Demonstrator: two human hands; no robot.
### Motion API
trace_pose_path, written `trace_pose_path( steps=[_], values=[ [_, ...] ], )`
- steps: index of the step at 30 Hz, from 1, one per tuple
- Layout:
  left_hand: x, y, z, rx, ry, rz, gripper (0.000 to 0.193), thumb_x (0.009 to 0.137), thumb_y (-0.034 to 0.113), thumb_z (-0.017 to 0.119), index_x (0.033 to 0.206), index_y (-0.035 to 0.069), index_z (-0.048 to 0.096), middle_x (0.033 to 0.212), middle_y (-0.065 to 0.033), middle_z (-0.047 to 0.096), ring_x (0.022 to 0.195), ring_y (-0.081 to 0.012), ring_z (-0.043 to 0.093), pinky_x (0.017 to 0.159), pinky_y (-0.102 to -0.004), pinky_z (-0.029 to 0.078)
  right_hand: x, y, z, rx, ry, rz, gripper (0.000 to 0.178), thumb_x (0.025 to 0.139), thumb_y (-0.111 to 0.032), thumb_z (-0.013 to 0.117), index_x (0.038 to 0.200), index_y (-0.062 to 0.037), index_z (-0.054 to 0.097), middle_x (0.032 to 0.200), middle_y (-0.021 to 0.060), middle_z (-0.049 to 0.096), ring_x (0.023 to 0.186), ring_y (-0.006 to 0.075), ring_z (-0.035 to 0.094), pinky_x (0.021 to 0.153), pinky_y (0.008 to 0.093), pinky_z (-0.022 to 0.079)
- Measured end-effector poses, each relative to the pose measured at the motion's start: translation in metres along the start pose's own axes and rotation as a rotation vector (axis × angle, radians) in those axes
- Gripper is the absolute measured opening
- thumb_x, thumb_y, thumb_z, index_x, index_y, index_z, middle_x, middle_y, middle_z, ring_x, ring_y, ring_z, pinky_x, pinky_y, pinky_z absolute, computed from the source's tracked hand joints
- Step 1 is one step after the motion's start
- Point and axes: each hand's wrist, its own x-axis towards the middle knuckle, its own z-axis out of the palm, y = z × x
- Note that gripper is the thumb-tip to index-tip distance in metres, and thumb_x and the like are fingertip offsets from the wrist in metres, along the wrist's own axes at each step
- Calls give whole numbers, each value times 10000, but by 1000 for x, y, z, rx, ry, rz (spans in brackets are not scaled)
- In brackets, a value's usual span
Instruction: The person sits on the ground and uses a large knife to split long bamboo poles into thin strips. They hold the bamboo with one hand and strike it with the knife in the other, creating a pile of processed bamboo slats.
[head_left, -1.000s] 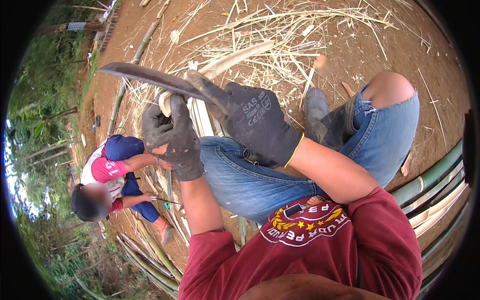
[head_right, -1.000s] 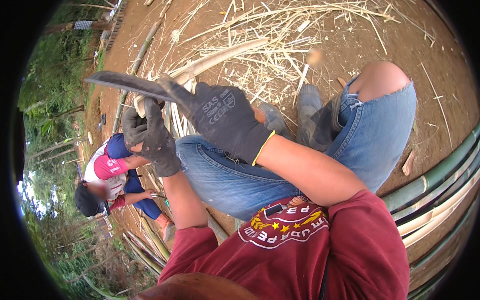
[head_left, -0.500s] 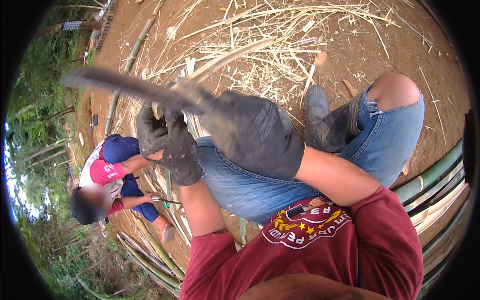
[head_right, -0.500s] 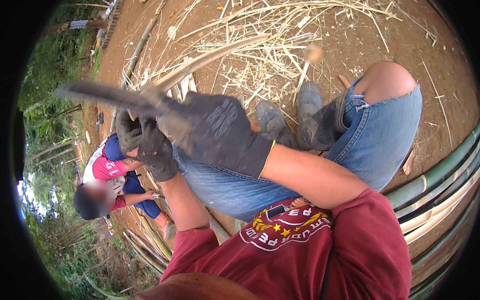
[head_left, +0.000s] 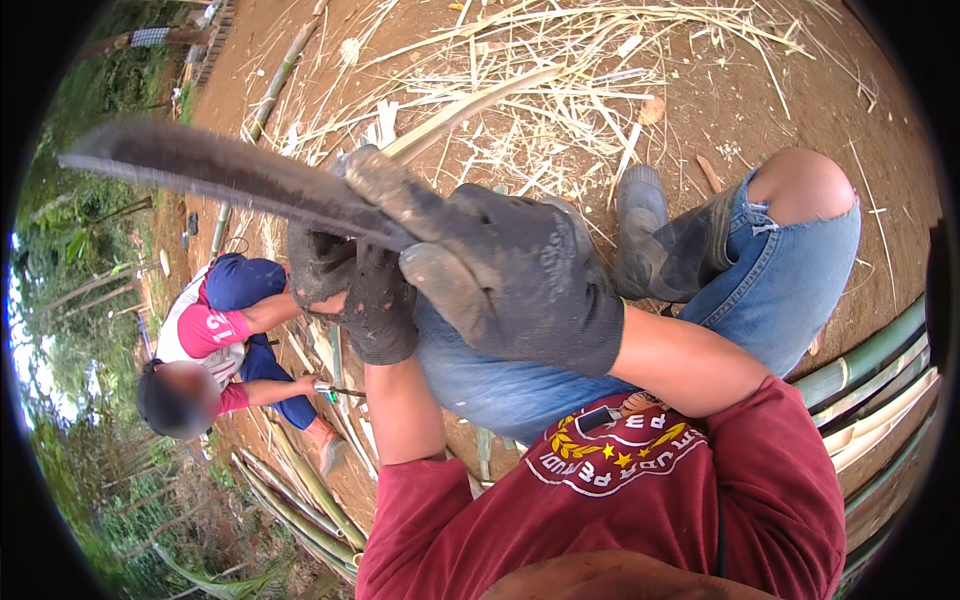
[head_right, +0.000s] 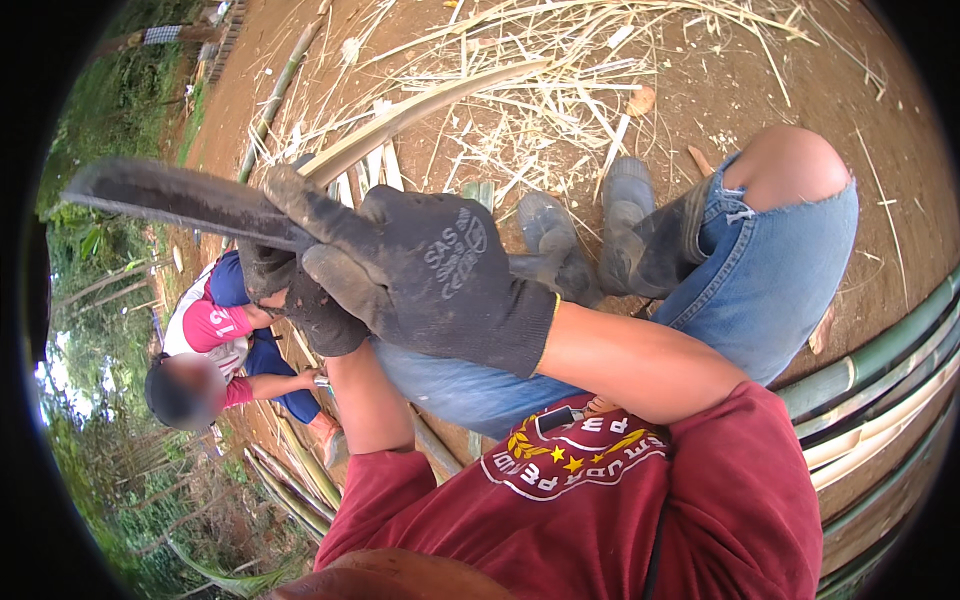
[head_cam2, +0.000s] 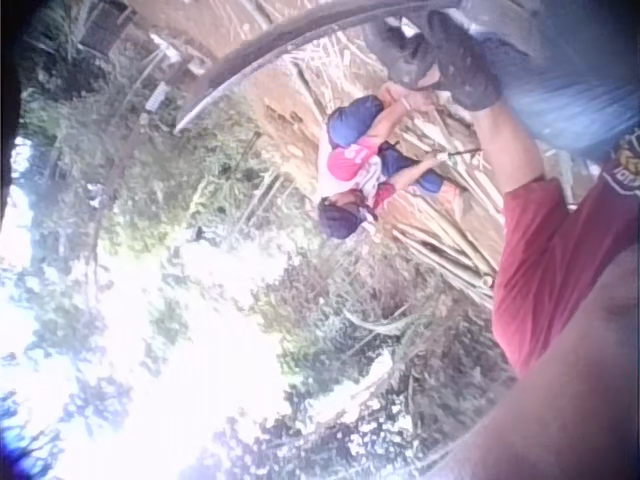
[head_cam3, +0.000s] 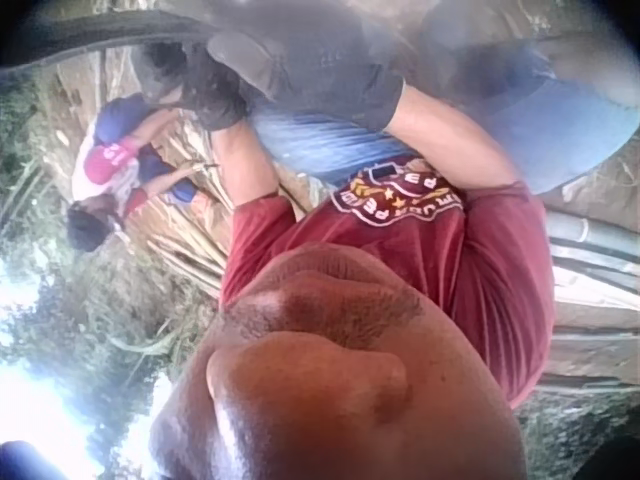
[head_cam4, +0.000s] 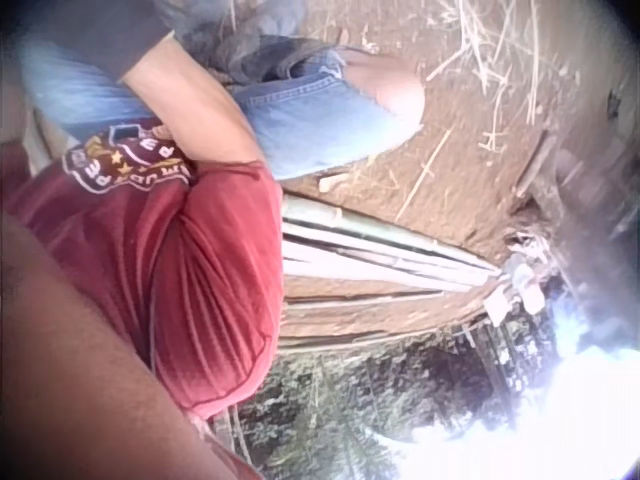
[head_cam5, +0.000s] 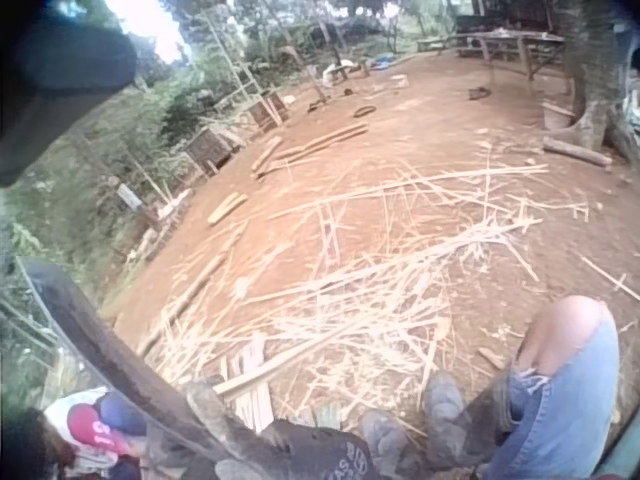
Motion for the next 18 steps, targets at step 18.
trace_pose_path(
  steps=[18],
  values=[
    [13, 14, 42, 408, 212, 211, 222, 885, 69, 702, 1051, -57, 626, 923, -101, 674, 782, -106, 620, 709, -244, 502, 0, 61, 15, -52, -16, 169, 501, 966, -230, 528, 1436, -104, 407, 888, 173, 676, 766, 288, 682, 626, 382, 556]
  ],
)
